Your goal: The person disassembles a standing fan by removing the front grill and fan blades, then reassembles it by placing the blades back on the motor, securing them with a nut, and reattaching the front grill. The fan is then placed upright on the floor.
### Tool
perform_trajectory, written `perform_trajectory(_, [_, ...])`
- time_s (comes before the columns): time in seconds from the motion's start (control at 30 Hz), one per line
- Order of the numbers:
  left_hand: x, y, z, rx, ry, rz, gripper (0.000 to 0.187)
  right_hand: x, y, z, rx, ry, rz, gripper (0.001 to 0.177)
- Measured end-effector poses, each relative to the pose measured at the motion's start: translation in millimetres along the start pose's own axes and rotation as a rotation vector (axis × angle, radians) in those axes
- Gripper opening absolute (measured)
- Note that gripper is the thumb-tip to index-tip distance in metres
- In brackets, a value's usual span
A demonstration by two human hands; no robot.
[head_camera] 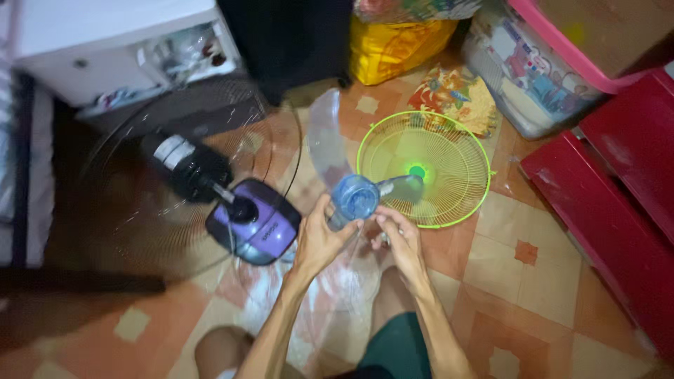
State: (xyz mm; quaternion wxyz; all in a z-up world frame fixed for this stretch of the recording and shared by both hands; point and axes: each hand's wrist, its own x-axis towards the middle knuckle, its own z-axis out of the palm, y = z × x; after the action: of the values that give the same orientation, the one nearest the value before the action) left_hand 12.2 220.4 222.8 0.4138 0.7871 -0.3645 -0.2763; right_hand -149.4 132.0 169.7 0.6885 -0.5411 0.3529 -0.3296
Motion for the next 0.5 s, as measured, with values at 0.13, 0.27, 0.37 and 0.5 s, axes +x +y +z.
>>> perform_trajectory(0.13, [-44,-13,-11,-0.043,0.206,0.474,0.049,-24,-7,12,0.001,-0.127,0.045,0.045])
perform_trajectory(0.27, [-73,-20,-25,0.183,0.261,0.514,0.046,-29,12,13,0.133,-0.22,0.138,0.053])
perform_trajectory(0.37, [-88,-23,-35,0.366,0.323,0.642,0.045,-31,26,12,0.314,-0.344,0.173,0.051])
perform_trajectory(0.5, [-110,-33,-54,0.474,0.508,0.895,0.058,-43,6,32,0.409,-0.448,0.247,0.057])
